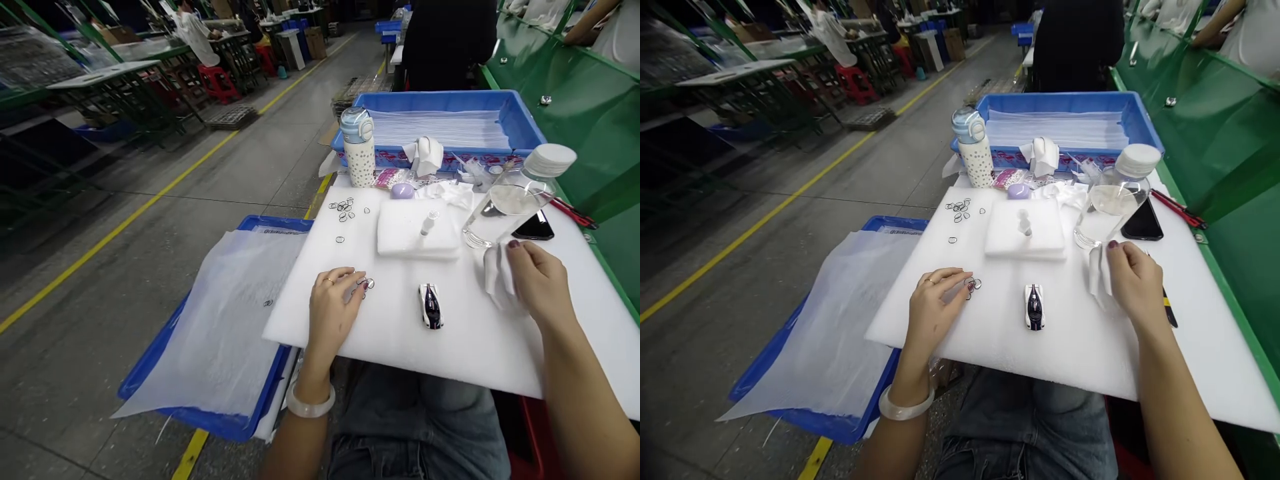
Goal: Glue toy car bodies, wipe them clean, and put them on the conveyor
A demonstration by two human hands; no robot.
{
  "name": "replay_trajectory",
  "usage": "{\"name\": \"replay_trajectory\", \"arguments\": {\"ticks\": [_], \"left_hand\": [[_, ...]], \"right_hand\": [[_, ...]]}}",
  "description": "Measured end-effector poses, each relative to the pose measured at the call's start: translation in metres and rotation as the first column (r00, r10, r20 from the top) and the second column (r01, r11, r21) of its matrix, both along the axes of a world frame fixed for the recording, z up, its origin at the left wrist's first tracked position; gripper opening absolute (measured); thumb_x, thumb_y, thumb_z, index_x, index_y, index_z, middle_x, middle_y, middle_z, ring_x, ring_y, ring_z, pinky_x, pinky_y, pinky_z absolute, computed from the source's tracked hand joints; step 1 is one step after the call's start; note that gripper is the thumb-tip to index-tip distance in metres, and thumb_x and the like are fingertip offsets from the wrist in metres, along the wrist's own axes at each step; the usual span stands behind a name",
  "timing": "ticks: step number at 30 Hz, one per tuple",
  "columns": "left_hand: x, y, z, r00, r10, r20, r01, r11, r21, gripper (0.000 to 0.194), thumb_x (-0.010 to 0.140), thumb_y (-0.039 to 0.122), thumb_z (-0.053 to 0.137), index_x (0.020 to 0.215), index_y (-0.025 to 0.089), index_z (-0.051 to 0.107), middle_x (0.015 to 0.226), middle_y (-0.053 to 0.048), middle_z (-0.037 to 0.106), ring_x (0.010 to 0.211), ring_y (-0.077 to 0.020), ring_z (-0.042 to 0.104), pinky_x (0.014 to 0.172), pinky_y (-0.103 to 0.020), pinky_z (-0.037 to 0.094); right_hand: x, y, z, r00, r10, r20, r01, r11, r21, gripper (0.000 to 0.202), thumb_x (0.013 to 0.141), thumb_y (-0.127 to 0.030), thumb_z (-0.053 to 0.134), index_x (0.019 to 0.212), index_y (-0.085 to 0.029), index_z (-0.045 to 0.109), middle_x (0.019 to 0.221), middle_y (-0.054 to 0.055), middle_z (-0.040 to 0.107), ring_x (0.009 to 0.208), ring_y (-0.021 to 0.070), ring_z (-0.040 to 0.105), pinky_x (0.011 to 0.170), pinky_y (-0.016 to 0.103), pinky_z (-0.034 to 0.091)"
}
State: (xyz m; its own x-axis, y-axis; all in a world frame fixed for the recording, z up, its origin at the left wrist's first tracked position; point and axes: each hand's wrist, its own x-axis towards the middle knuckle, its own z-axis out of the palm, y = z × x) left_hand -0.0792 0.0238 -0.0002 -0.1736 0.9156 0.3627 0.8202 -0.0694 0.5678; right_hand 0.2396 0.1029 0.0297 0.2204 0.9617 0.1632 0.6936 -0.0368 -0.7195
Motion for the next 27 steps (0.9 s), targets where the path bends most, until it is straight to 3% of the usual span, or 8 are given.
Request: {"name": "replay_trajectory", "arguments": {"ticks": [4, 6, 9, 11, 14, 17, 23, 27], "left_hand": [[0.009, 0.004, 0.003, 0.999, 0.027, -0.038, -0.029, 0.998, -0.05, 0.018, 0.083, 0.021, 0.076, 0.1, 0.021, 0.078, 0.111, -0.007, 0.073, 0.105, -0.0311, 0.06, 0.091, -0.051, 0.053], [0.014, 0.005, 0.004, 0.997, 0.057, -0.06, -0.061, 0.996, -0.065, 0.016, 0.082, 0.021, 0.077, 0.097, 0.019, 0.079, 0.111, -0.008, 0.073, 0.105, -0.0334, 0.06, 0.089, -0.054, 0.053], [0.019, 0.004, 0.003, 0.996, 0.053, -0.075, -0.057, 0.997, -0.061, 0.012, 0.084, 0.018, 0.076, 0.095, 0.018, 0.079, 0.109, -0.007, 0.075, 0.105, -0.0331, 0.059, 0.089, -0.055, 0.053], [0.021, 0.004, 0.002, 0.997, 0.016, -0.077, -0.021, 0.998, -0.058, 0.014, 0.086, 0.014, 0.073, 0.097, 0.02, 0.079, 0.109, -0.006, 0.075, 0.104, -0.0312, 0.059, 0.09, -0.053, 0.053], [0.022, 0.005, 0.002, 0.996, -0.047, -0.078, 0.042, 0.997, -0.066, 0.023, 0.087, 0.007, 0.068, 0.099, 0.023, 0.079, 0.109, -0.003, 0.075, 0.104, -0.0287, 0.059, 0.09, -0.049, 0.053], [0.021, 0.007, 0.004, 0.992, -0.076, -0.096, 0.07, 0.995, -0.067, 0.024, 0.086, 0.007, 0.069, 0.103, 0.021, 0.078, 0.111, -0.005, 0.074, 0.105, -0.0298, 0.059, 0.09, -0.05, 0.054], [0.016, 0.013, 0.013, 0.967, -0.15, -0.207, 0.127, 0.985, -0.121, 0.013, 0.085, 0.013, 0.072, 0.093, 0.019, 0.08, 0.109, -0.006, 0.075, 0.102, -0.0321, 0.061, 0.087, -0.052, 0.054], [0.017, 0.016, 0.015, 0.952, -0.176, -0.252, 0.145, 0.98, -0.139, 0.011, 0.084, 0.016, 0.073, 0.093, 0.019, 0.08, 0.109, -0.006, 0.075, 0.103, -0.0332, 0.061, 0.083, -0.049, 0.055]], "right_hand": [[-0.001, -0.002, -0.001, 0.998, -0.041, -0.043, 0.04, 0.999, -0.024, 0.041, 0.085, -0.055, 0.057, 0.062, -0.022, 0.05, 0.055, -0.001, 0.037, 0.055, 0.0149, 0.033, 0.055, 0.031, 0.026], [0.0, -0.002, -0.002, 0.964, -0.039, -0.263, 0.041, 0.999, 0.002, 0.042, 0.085, -0.059, 0.057, 0.066, -0.022, 0.05, 0.058, -0.002, 0.037, 0.054, 0.0141, 0.032, 0.052, 0.029, 0.025], [0.002, -0.003, -0.003, 0.835, -0.044, -0.549, 0.028, 0.999, -0.039, 0.044, 0.081, -0.065, 0.061, 0.073, -0.023, 0.052, 0.06, -0.002, 0.039, 0.052, 0.0132, 0.033, 0.049, 0.028, 0.025], [0.002, -0.004, 0.0, 0.847, -0.064, -0.528, 0.032, 0.997, -0.069, 0.045, 0.081, -0.066, 0.062, 0.075, -0.022, 0.054, 0.06, -0.002, 0.041, 0.052, 0.0129, 0.034, 0.048, 0.029, 0.025], [-0.001, -0.006, 0.006, 0.974, -0.062, -0.22, 0.036, 0.993, -0.117, 0.044, 0.08, -0.063, 0.065, 0.071, -0.02, 0.059, 0.06, 0.0, 0.046, 0.055, 0.0135, 0.037, 0.051, 0.029, 0.026], [-0.002, -0.007, 0.01, 1.0, -0.005, -0.029, 0.0, 0.987, -0.16, 0.035, 0.079, -0.053, 0.067, 0.07, -0.02, 0.065, 0.06, 0.001, 0.05, 0.057, 0.0146, 0.039, 0.053, 0.029, 0.028], [0.001, -0.008, 0.008, 0.946, -0.038, -0.323, -0.032, 0.978, -0.208, 0.023, 0.08, -0.039, 0.057, 0.068, -0.02, 0.057, 0.056, -0.003, 0.043, 0.05, 0.0118, 0.038, 0.044, 0.025, 0.024], [-0.002, -0.007, 0.006, 0.914, -0.026, -0.404, -0.047, 0.984, -0.17, 0.025, 0.08, -0.037, 0.055, 0.064, -0.021, 0.047, 0.055, -0.004, 0.038, 0.048, 0.01, 0.034, 0.042, 0.023, 0.023]]}}
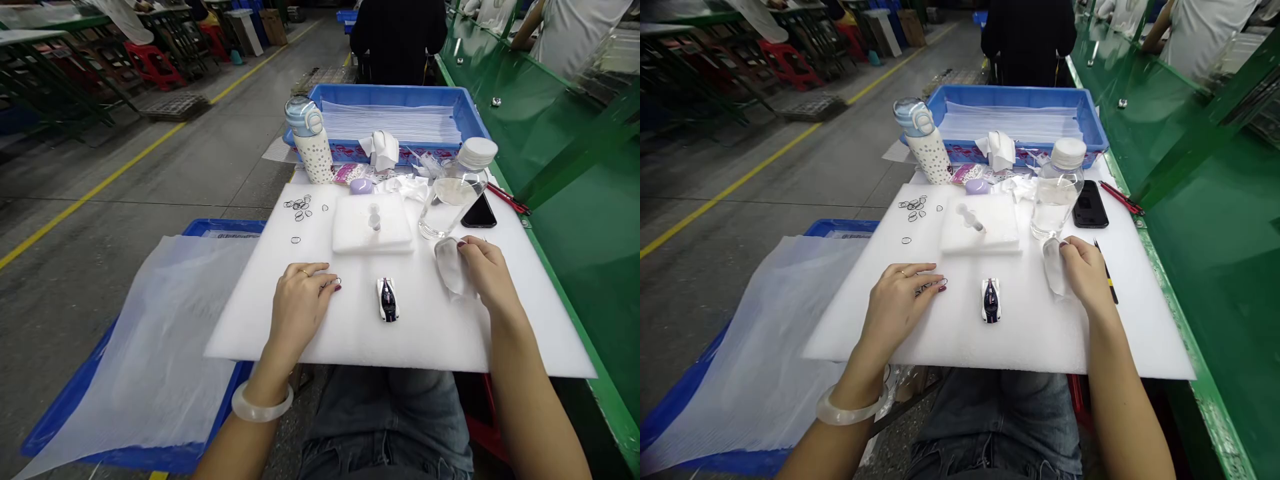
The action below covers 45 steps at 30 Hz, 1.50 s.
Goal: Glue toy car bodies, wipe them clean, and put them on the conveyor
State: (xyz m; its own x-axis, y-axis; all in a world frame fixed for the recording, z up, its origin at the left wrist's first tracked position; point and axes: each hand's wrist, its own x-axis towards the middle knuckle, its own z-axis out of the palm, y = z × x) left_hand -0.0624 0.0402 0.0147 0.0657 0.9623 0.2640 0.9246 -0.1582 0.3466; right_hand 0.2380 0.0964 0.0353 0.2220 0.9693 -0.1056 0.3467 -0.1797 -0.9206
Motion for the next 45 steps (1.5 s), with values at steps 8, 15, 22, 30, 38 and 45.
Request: {"name": "replay_trajectory", "arguments": {"ticks": [8, 15, 22, 30, 38, 45], "left_hand": [[0.008, 0.002, 0.004, 0.992, 0.089, 0.091, -0.089, 0.996, -0.004, 0.012, 0.083, 0.019, 0.068, 0.087, 0.018, 0.079, 0.101, -0.008, 0.075, 0.095, -0.0319, 0.063, 0.079, -0.045, 0.052], [0.044, -0.026, 0.006, 0.317, 0.04, 0.948, 0.111, 0.991, -0.079, 0.008, 0.078, 0.021, 0.075, 0.086, 0.021, 0.076, 0.083, -0.001, 0.072, 0.079, -0.0144, 0.064, 0.076, -0.025, 0.053], [0.073, -0.038, -0.007, -0.473, 0.324, 0.819, 0.469, 0.88, -0.077, 0.02, 0.073, 0.029, 0.088, 0.086, 0.018, 0.078, 0.082, -0.002, 0.072, 0.077, -0.0081, 0.066, 0.076, -0.014, 0.054], [0.068, -0.042, -0.011, -0.492, 0.349, 0.797, 0.415, 0.899, -0.138, 0.03, 0.059, 0.032, 0.096, 0.079, 0.02, 0.079, 0.073, -0.001, 0.073, 0.067, -0.009, 0.067, 0.07, -0.015, 0.057], [0.07, -0.042, -0.011, -0.483, 0.342, 0.806, 0.411, 0.902, -0.136, 0.028, 0.057, 0.032, 0.097, 0.073, 0.019, 0.078, 0.07, -0.002, 0.073, 0.064, -0.0104, 0.068, 0.066, -0.017, 0.058], [0.07, -0.041, -0.008, -0.466, 0.336, 0.819, 0.405, 0.903, -0.14, 0.025, 0.058, 0.028, 0.097, 0.071, 0.019, 0.077, 0.064, 0.001, 0.071, 0.059, -0.007, 0.065, 0.065, -0.014, 0.057]], "right_hand": [[0.003, 0.0, -0.009, 0.993, -0.082, 0.084, 0.064, 0.978, 0.2, 0.028, 0.083, -0.043, 0.06, 0.066, -0.02, 0.054, 0.058, -0.003, 0.043, 0.054, 0.0116, 0.037, 0.046, 0.024, 0.026], [0.008, 0.005, 0.009, 0.862, -0.383, -0.332, 0.495, 0.498, 0.712, 0.02, 0.088, -0.019, 0.047, 0.068, -0.023, 0.047, 0.069, 0.002, 0.061, 0.069, 0.0184, 0.059, 0.07, 0.034, 0.048], [-0.051, -0.062, 0.021, 0.979, 0.176, 0.1, -0.2, 0.767, 0.609, 0.018, 0.092, -0.03, 0.064, 0.077, -0.021, 0.059, 0.053, -0.006, 0.052, 0.041, 0.0088, 0.046, 0.039, 0.022, 0.036], [-0.087, -0.083, 0.011, 0.866, 0.205, 0.457, -0.493, 0.502, 0.71, 0.015, 0.09, -0.011, 0.061, 0.1, -0.018, 0.071, 0.084, 0.005, 0.063, 0.063, 0.0111, 0.061, 0.051, 0.022, 0.051], [-0.077, -0.086, 0.028, 0.711, 0.066, 0.701, -0.658, 0.416, 0.628, 0.012, 0.086, -0.012, 0.065, 0.095, -0.019, 0.068, 0.075, 0.001, 0.059, 0.054, 0.0081, 0.05, 0.046, 0.023, 0.043], [-0.085, -0.087, 0.026, 0.646, 0.173, 0.743, -0.734, 0.407, 0.544, 0.016, 0.096, -0.016, 0.051, 0.094, -0.015, 0.067, 0.074, 0.002, 0.06, 0.057, 0.0095, 0.054, 0.047, 0.024, 0.043]]}}
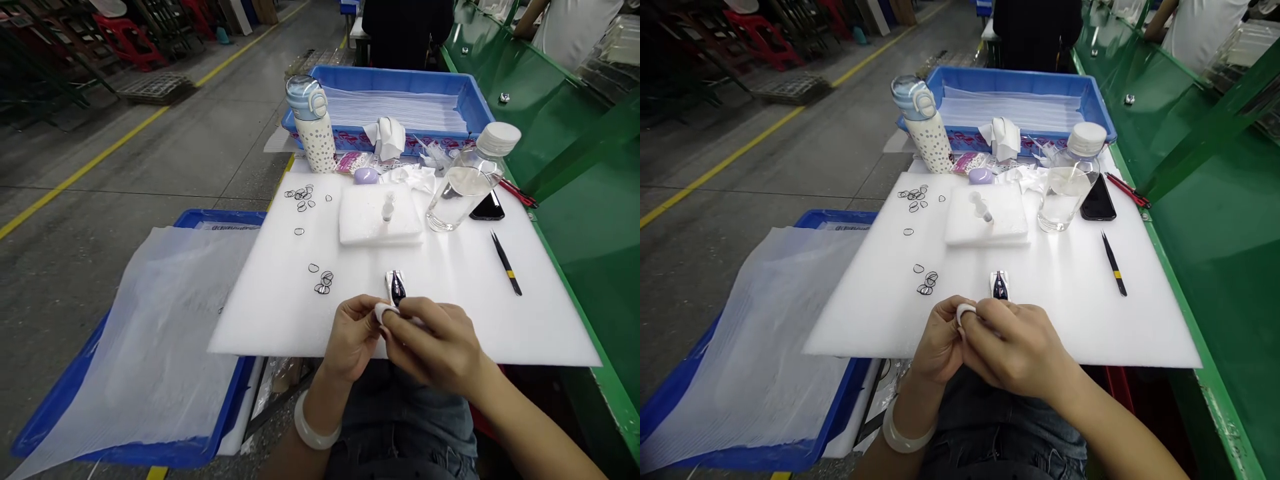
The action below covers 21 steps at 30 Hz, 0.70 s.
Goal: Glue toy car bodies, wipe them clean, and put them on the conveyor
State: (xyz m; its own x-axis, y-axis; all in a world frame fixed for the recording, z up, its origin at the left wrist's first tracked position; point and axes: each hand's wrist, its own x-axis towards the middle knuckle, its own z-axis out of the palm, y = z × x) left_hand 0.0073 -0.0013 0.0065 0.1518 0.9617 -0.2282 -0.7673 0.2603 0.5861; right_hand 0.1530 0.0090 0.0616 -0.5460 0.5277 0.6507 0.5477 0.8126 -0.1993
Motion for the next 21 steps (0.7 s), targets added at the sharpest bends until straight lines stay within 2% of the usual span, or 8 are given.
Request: {"name": "replay_trajectory", "arguments": {"ticks": [2, 4, 8, 11, 14, 17, 19, 21], "left_hand": [[0.0, 0.001, 0.001, 1.0, -0.002, -0.003, 0.002, 1.0, -0.001, 0.026, 0.057, 0.03, 0.097, 0.071, 0.02, 0.077, 0.065, 0.0, 0.072, 0.059, -0.0071, 0.066, 0.064, -0.013, 0.057], [0.0, 0.002, 0.001, 1.0, -0.004, -0.008, 0.004, 1.0, -0.005, 0.028, 0.055, 0.031, 0.098, 0.07, 0.02, 0.077, 0.067, -0.001, 0.073, 0.061, -0.0085, 0.068, 0.063, -0.013, 0.057], [0.0, 0.003, 0.001, 1.0, 0.001, -0.025, -0.001, 1.0, -0.013, 0.028, 0.052, 0.029, 0.099, 0.068, 0.02, 0.077, 0.068, -0.002, 0.074, 0.06, -0.0103, 0.069, 0.063, -0.015, 0.059], [0.0, 0.002, 0.001, 0.999, 0.004, -0.037, -0.004, 1.0, -0.005, 0.028, 0.051, 0.028, 0.099, 0.068, 0.022, 0.077, 0.064, 0.0, 0.073, 0.057, -0.0084, 0.067, 0.06, -0.013, 0.057], [0.001, 0.001, 0.002, 0.998, 0.012, -0.057, -0.011, 1.0, 0.012, 0.027, 0.054, 0.029, 0.098, 0.069, 0.022, 0.077, 0.061, 0.002, 0.071, 0.056, -0.0064, 0.065, 0.061, -0.012, 0.055], [0.002, 0.001, 0.003, 0.996, 0.03, -0.087, -0.027, 0.999, 0.032, 0.026, 0.057, 0.033, 0.097, 0.07, 0.021, 0.078, 0.065, -0.001, 0.073, 0.058, -0.0089, 0.067, 0.062, -0.015, 0.057], [0.002, 0.001, 0.003, 0.994, 0.038, -0.098, -0.034, 0.998, 0.043, 0.025, 0.058, 0.034, 0.096, 0.071, 0.022, 0.078, 0.069, -0.002, 0.075, 0.061, -0.0108, 0.068, 0.061, -0.016, 0.058], [0.0, 0.001, 0.003, 0.99, 0.04, -0.135, -0.03, 0.997, 0.075, 0.024, 0.061, 0.035, 0.095, 0.074, 0.022, 0.08, 0.072, -0.004, 0.076, 0.064, -0.0131, 0.07, 0.063, -0.019, 0.059]], "right_hand": [[0.006, -0.002, 0.004, 0.998, 0.012, 0.064, -0.01, 1.0, -0.024, 0.016, 0.096, -0.016, 0.052, 0.091, -0.015, 0.067, 0.075, 0.002, 0.061, 0.058, 0.0099, 0.055, 0.047, 0.025, 0.043], [0.016, -0.003, 0.009, 0.995, -0.042, 0.086, 0.041, 0.999, 0.004, 0.01, 0.093, -0.016, 0.057, 0.091, -0.016, 0.067, 0.075, 0.002, 0.061, 0.056, 0.0097, 0.054, 0.047, 0.026, 0.042], [0.026, -0.001, 0.013, 0.987, -0.159, -0.012, 0.159, 0.986, 0.046, 0.012, 0.089, -0.013, 0.065, 0.099, -0.018, 0.068, 0.078, 0.002, 0.062, 0.058, 0.0091, 0.055, 0.05, 0.024, 0.044], [0.015, 0.0, 0.006, 0.994, -0.109, -0.032, 0.109, 0.994, 0.0, 0.012, 0.094, -0.017, 0.059, 0.1, -0.018, 0.069, 0.078, 0.002, 0.063, 0.057, 0.0083, 0.055, 0.049, 0.022, 0.045], [0.004, -0.003, 0.002, 0.999, -0.03, -0.013, 0.03, 0.999, -0.036, 0.019, 0.098, -0.017, 0.051, 0.098, -0.013, 0.07, 0.076, 0.004, 0.063, 0.058, 0.0098, 0.056, 0.049, 0.024, 0.045], [0.011, -0.006, 0.004, 0.999, 0.031, 0.042, -0.027, 0.996, -0.083, 0.018, 0.097, -0.017, 0.052, 0.095, -0.013, 0.07, 0.078, 0.005, 0.064, 0.06, 0.0108, 0.058, 0.05, 0.025, 0.046], [0.023, -0.005, 0.008, 1.0, -0.022, 0.018, 0.024, 0.995, -0.093, 0.012, 0.094, -0.018, 0.058, 0.096, -0.016, 0.07, 0.083, 0.005, 0.065, 0.058, 0.0095, 0.056, 0.05, 0.024, 0.045], [0.035, -0.001, 0.008, 0.984, -0.151, -0.091, 0.14, 0.984, -0.113, 0.011, 0.091, -0.016, 0.064, 0.098, -0.02, 0.072, 0.084, 0.004, 0.066, 0.057, 0.0087, 0.055, 0.05, 0.024, 0.044]]}}
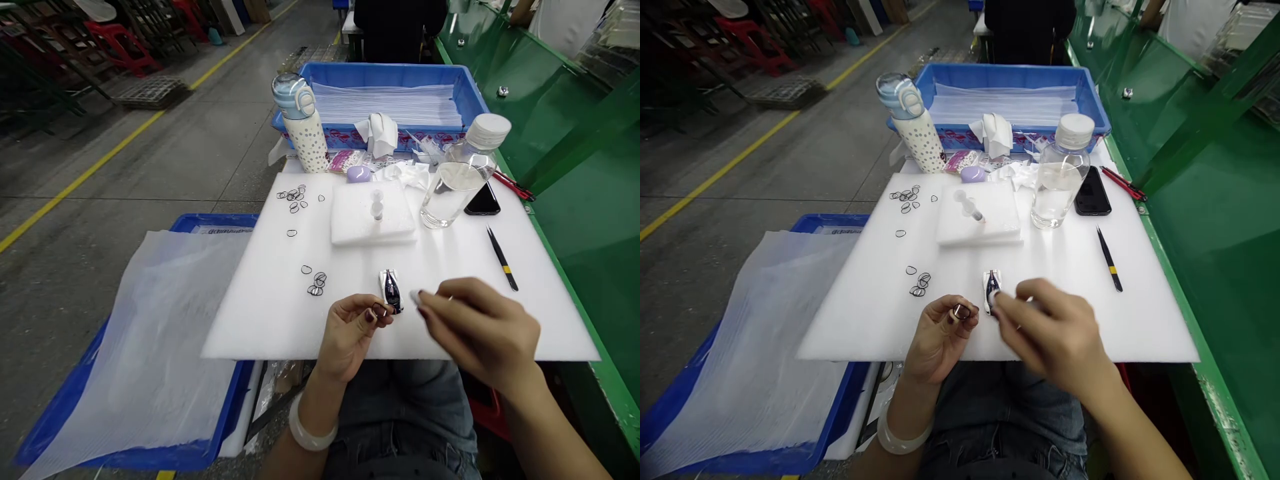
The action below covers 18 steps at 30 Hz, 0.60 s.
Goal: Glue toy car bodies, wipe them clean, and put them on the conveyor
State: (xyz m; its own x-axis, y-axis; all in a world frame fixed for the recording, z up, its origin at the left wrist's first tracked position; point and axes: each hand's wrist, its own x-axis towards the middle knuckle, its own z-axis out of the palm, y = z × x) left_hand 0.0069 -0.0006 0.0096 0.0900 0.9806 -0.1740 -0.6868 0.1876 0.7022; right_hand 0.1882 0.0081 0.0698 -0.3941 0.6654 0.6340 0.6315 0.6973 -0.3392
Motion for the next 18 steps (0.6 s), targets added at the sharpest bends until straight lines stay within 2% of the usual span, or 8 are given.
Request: {"name": "replay_trajectory", "arguments": {"ticks": [2, 3, 4, 6, 8, 9, 13, 18], "left_hand": [[-0.004, -0.001, -0.001, 0.984, 0.035, -0.175, -0.022, 0.997, 0.076, 0.019, 0.068, 0.032, 0.091, 0.08, 0.022, 0.081, 0.078, -0.005, 0.077, 0.07, -0.016, 0.072, 0.069, -0.023, 0.062], [-0.006, -0.001, -0.002, 0.942, 0.092, -0.324, -0.05, 0.99, 0.134, 0.015, 0.072, 0.029, 0.088, 0.084, 0.023, 0.081, 0.081, -0.005, 0.078, 0.074, -0.0172, 0.073, 0.072, -0.025, 0.062], [-0.007, -0.002, -0.002, 0.855, 0.175, -0.488, -0.079, 0.974, 0.21, 0.013, 0.075, 0.025, 0.084, 0.087, 0.023, 0.08, 0.084, -0.005, 0.078, 0.076, -0.018, 0.073, 0.074, -0.027, 0.062], [-0.009, -0.002, -0.004, 0.584, 0.353, -0.731, -0.083, 0.921, 0.379, 0.014, 0.079, 0.018, 0.078, 0.092, 0.023, 0.079, 0.087, -0.004, 0.077, 0.077, -0.0186, 0.072, 0.075, -0.03, 0.061], [-0.007, -0.001, -0.005, 0.344, 0.48, -0.807, 0.012, 0.857, 0.515, 0.015, 0.082, 0.014, 0.075, 0.094, 0.021, 0.078, 0.088, -0.004, 0.077, 0.077, -0.0189, 0.071, 0.075, -0.031, 0.06], [-0.005, -0.001, -0.005, 0.272, 0.523, -0.808, 0.078, 0.825, 0.56, 0.014, 0.084, 0.013, 0.073, 0.096, 0.02, 0.077, 0.088, -0.004, 0.076, 0.077, -0.0188, 0.071, 0.075, -0.031, 0.06], [0.004, 0.003, -0.008, 0.153, 0.601, -0.784, 0.252, 0.744, 0.619, 0.015, 0.089, 0.01, 0.066, 0.099, 0.015, 0.075, 0.088, -0.007, 0.073, 0.079, -0.018, 0.069, 0.074, -0.029, 0.057], [0.006, 0.007, -0.01, 0.135, 0.561, -0.817, 0.24, 0.781, 0.576, 0.012, 0.086, 0.011, 0.07, 0.098, 0.012, 0.075, 0.092, -0.008, 0.069, 0.083, -0.0187, 0.067, 0.077, -0.028, 0.056]], "right_hand": [[0.007, 0.006, -0.006, 0.982, -0.12, -0.145, 0.112, 0.992, -0.061, 0.012, 0.089, -0.014, 0.066, 0.095, -0.022, 0.073, 0.082, 0.003, 0.066, 0.054, 0.0083, 0.054, 0.048, 0.024, 0.043], [0.007, 0.01, -0.011, 0.966, -0.158, -0.204, 0.136, 0.984, -0.117, 0.011, 0.089, -0.015, 0.066, 0.092, -0.022, 0.074, 0.079, 0.002, 0.066, 0.053, 0.0085, 0.053, 0.046, 0.024, 0.042], [0.006, 0.012, -0.018, 0.951, -0.183, -0.249, 0.14, 0.973, -0.183, 0.011, 0.09, -0.017, 0.066, 0.09, -0.022, 0.075, 0.076, 0.002, 0.066, 0.052, 0.009, 0.053, 0.045, 0.024, 0.042], [0.002, 0.017, -0.034, 0.933, -0.215, -0.289, 0.117, 0.939, -0.323, 0.011, 0.09, -0.021, 0.066, 0.087, -0.021, 0.076, 0.073, 0.001, 0.066, 0.054, 0.0106, 0.056, 0.046, 0.024, 0.043], [-0.004, 0.018, -0.047, 0.927, -0.24, -0.288, 0.102, 0.9, -0.423, 0.011, 0.09, -0.025, 0.067, 0.087, -0.021, 0.077, 0.072, 0.001, 0.066, 0.058, 0.0124, 0.06, 0.05, 0.025, 0.047], [-0.007, 0.018, -0.052, 0.925, -0.252, -0.283, 0.104, 0.887, -0.449, 0.011, 0.089, -0.026, 0.067, 0.088, -0.021, 0.077, 0.073, 0.001, 0.066, 0.06, 0.0126, 0.06, 0.052, 0.025, 0.048], [-0.009, 0.018, -0.059, 0.924, -0.262, -0.278, 0.1, 0.869, -0.485, 0.012, 0.089, -0.025, 0.066, 0.088, -0.021, 0.077, 0.074, 0.001, 0.065, 0.063, 0.0132, 0.062, 0.056, 0.025, 0.049], [-0.005, 0.017, -0.059, 0.959, -0.201, -0.2, 0.065, 0.842, -0.535, 0.012, 0.088, -0.023, 0.066, 0.092, -0.019, 0.078, 0.077, 0.002, 0.065, 0.068, 0.0139, 0.064, 0.056, 0.026, 0.048]]}}
